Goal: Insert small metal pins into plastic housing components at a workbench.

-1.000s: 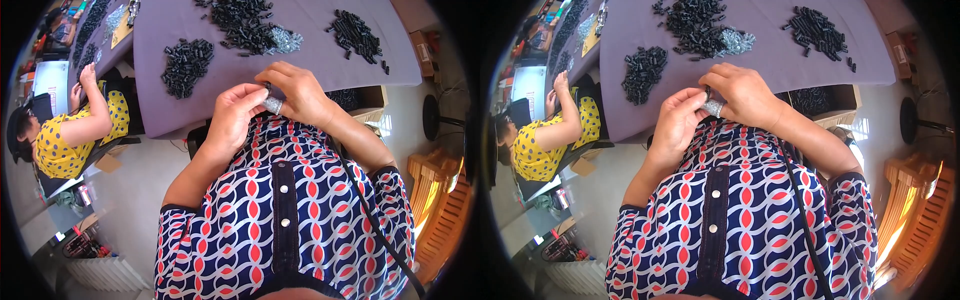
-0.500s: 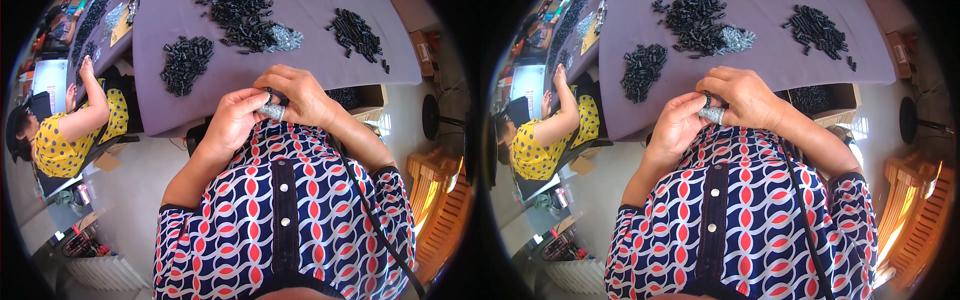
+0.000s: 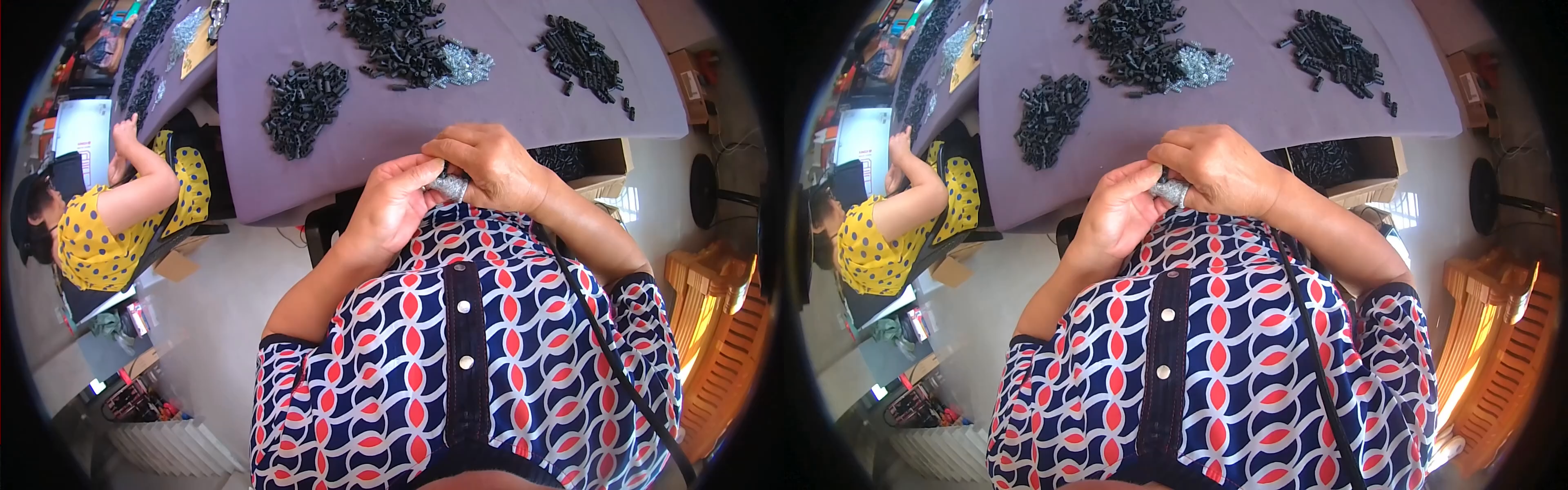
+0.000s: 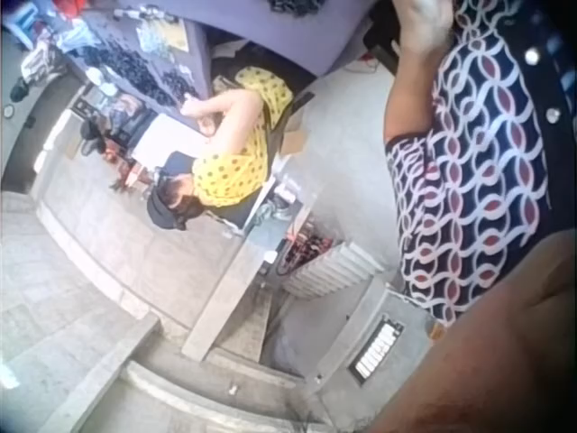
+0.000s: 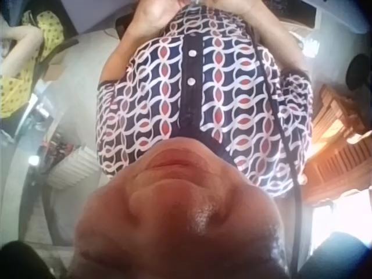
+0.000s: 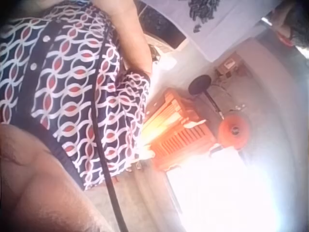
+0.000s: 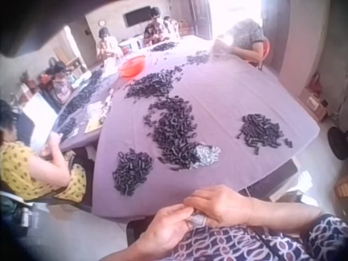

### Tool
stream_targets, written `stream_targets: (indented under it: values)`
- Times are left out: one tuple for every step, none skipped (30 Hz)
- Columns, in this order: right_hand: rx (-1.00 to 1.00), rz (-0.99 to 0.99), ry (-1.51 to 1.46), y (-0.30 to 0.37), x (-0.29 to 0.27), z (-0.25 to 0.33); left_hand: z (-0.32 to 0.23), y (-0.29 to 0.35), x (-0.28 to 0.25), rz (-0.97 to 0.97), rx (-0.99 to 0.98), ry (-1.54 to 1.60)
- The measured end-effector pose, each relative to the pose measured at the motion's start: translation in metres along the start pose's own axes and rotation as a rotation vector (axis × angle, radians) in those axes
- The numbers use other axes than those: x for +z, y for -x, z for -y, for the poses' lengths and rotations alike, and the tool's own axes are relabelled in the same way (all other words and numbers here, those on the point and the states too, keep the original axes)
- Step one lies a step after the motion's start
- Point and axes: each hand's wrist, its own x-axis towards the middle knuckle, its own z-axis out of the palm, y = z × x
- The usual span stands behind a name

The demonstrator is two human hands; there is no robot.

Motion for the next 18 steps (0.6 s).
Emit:
stream_targets:
  values:
    - [0.069,0.024,-0.012,0.002,0.0,0.001,-0.001,-0.002,0.0,-0.045,0.037,-0.15]
    - [0.138,0.048,-0.023,0.003,-0.001,0.0,-0.002,-0.004,0.0,-0.089,0.074,-0.3]
    - [0.075,-0.042,0.086,0.003,-0.004,-0.004,-0.003,-0.007,-0.01,-0.151,0.214,-0.679]
    - [0.017,-0.134,0.197,0.003,-0.01,-0.01,-0.008,-0.014,-0.013,-0.165,0.431,-0.866]
    - [0.114,-0.166,0.269,0.006,-0.018,-0.017,-0.013,-0.02,-0.015,-0.185,0.658,-1.046]
    - [0.177,-0.247,0.467,0.009,-0.025,-0.029,-0.028,-0.025,-0.017,-0.25,0.739,-1.281]
    - [0.263,-0.288,0.548,0.015,-0.036,-0.042,-0.035,-0.032,-0.022,-0.298,0.796,-1.345]
    - [0.315,-0.295,0.615,0.021,-0.045,-0.055,-0.041,-0.039,-0.027,-0.318,0.797,-1.419]
    - [0.367,-0.302,0.681,0.027,-0.053,-0.066,-0.046,-0.045,-0.033,-0.337,0.797,-1.493]
    - [0.378,-0.299,0.737,0.034,-0.059,-0.076,-0.049,-0.055,-0.04,-0.34,0.848,-1.562]
    - [0.376,-0.3,0.741,0.038,-0.062,-0.083,-0.052,-0.062,-0.043,-0.338,0.853,-1.559]
    - [0.418,-0.32,0.759,0.041,-0.065,-0.088,-0.055,-0.068,-0.045,-0.329,0.885,-1.669]
    - [0.464,-0.342,0.775,0.043,-0.066,-0.092,-0.058,-0.073,-0.045,-0.315,0.912,-1.781]
    - [0.466,-0.378,0.762,0.044,-0.067,-0.094,-0.06,-0.077,-0.045,-0.312,0.912,-1.782]
    - [0.469,-0.379,0.762,0.044,-0.067,-0.092,-0.061,-0.08,-0.044,-0.304,0.907,-1.815]
    - [0.437,-0.411,0.728,0.042,-0.065,-0.088,-0.062,-0.082,-0.044,-0.295,0.901,-1.851]
    - [0.405,-0.443,0.696,0.039,-0.062,-0.083,-0.062,-0.082,-0.042,-0.29,0.898,-1.853]
    - [0.342,-0.45,0.617,0.033,-0.056,-0.075,-0.062,-0.08,-0.041,-0.295,0.895,-1.853]
